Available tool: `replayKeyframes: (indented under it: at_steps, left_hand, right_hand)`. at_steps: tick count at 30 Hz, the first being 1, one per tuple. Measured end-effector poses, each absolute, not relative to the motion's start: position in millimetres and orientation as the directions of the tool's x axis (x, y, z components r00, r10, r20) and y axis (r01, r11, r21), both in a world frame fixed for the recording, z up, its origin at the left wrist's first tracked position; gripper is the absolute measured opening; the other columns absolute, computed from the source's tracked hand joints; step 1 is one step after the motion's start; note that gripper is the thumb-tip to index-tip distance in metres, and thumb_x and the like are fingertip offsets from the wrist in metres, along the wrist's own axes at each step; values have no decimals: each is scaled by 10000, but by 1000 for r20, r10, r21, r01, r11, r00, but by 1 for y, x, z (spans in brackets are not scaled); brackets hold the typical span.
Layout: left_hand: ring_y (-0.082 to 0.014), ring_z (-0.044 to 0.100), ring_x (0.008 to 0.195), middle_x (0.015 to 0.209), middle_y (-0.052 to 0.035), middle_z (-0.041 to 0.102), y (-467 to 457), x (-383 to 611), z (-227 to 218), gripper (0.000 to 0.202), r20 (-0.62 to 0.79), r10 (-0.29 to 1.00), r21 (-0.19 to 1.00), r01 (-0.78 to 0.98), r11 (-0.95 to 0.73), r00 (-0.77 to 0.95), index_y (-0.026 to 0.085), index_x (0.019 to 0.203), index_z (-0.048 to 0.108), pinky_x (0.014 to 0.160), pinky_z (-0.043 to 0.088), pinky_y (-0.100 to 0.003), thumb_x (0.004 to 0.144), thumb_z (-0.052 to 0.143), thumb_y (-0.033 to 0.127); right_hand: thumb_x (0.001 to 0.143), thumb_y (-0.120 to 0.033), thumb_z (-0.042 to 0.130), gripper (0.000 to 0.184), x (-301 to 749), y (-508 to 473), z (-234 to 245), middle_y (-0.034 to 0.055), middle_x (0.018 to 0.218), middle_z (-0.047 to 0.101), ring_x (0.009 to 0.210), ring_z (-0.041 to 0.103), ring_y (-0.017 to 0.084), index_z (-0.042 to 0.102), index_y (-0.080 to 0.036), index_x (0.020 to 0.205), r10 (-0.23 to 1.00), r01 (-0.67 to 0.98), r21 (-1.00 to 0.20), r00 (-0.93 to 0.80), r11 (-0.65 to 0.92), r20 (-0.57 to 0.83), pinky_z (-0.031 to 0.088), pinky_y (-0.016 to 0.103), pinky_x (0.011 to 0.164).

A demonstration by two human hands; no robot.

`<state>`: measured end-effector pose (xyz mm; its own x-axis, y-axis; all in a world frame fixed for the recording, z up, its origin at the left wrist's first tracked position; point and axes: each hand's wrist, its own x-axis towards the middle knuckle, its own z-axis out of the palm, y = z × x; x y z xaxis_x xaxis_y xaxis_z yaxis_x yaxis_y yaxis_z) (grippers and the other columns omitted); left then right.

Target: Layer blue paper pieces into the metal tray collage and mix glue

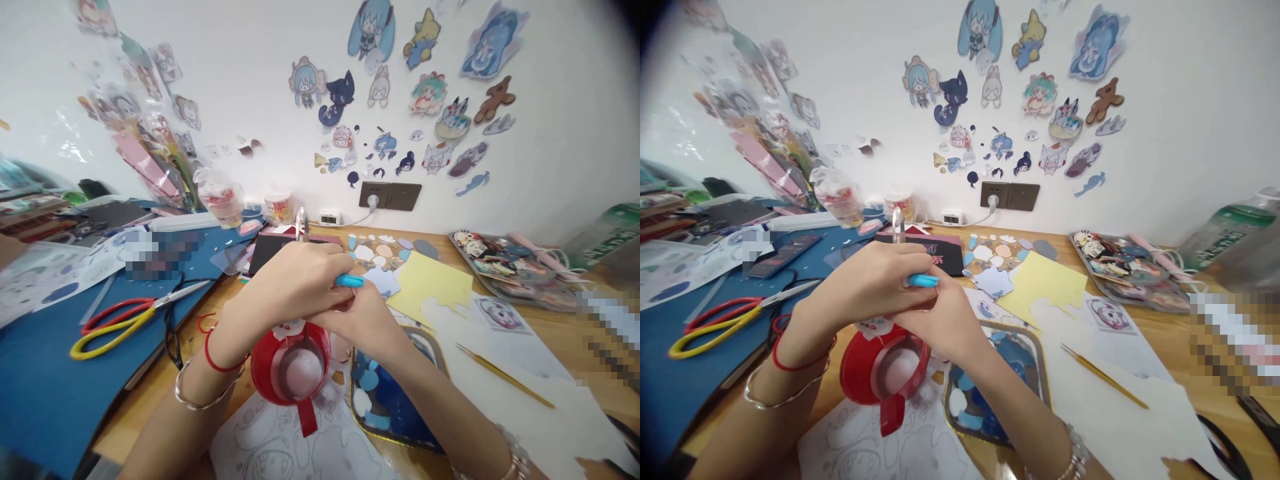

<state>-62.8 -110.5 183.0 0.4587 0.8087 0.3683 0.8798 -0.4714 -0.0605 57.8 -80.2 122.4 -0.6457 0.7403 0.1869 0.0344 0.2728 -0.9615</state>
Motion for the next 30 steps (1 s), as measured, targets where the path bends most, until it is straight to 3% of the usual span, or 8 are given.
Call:
replayKeyframes:
  at_steps: [4,8,11,14,17,21,30]
  left_hand:
    - [-97,489,550,632,9,542,-110,-64,182,95,414,790,-59,879,-472,452,148,674,568,494,336,-204,744,521,190]
    - [-86,478,540,614,22,531,-110,-65,183,93,451,764,-49,868,-495,461,150,658,545,498,335,-195,738,504,127]
    - [-83,454,519,584,25,504,-113,-65,184,121,463,759,-71,873,-482,457,144,611,502,480,323,-193,699,467,68]
    - [-85,424,496,540,36,456,-117,-64,185,138,485,747,-109,879,-464,455,152,589,469,455,296,-196,664,425,44]
    - [-81,397,476,531,43,439,-119,-61,186,142,500,729,-125,872,-473,467,159,589,451,436,270,-198,645,399,39]
    - [-80,376,469,544,40,450,-121,-58,187,142,490,724,-125,861,-493,485,163,603,442,424,256,-202,645,385,40]
    - [-97,382,465,526,32,454,-124,-56,191,125,447,735,-147,852,-502,510,170,587,439,427,237,-244,638,396,66]
  right_hand:
    - [615,-189,685,469,56,-80,120,-32,759,643,712,631,159,476,-215,1034,761,-90,-971,-606,222,231,495,235,554]
    - [607,-136,697,649,53,-82,116,-48,773,628,749,637,155,358,-265,1145,755,-255,-967,-628,31,190,519,271,650]
    - [631,-162,677,525,50,-88,115,-35,741,622,733,635,161,416,-237,1081,724,-215,-976,-677,-21,133,515,274,633]
    - [653,-177,644,246,49,-95,117,-2,774,641,770,626,168,535,-197,872,720,-125,-989,-679,78,143,507,279,659]
    - [653,-197,633,103,51,-101,122,-4,696,634,713,610,164,570,-175,732,737,-2,-982,-661,187,142,489,267,613]
    - [627,-248,652,118,53,-105,127,-8,604,611,592,561,142,581,-160,660,774,149,-945,-618,292,142,426,225,478]
    - [597,-154,587,72,47,-105,129,-10,545,595,548,542,134,538,-174,549,815,263,-871,-534,414,226,358,195,402]
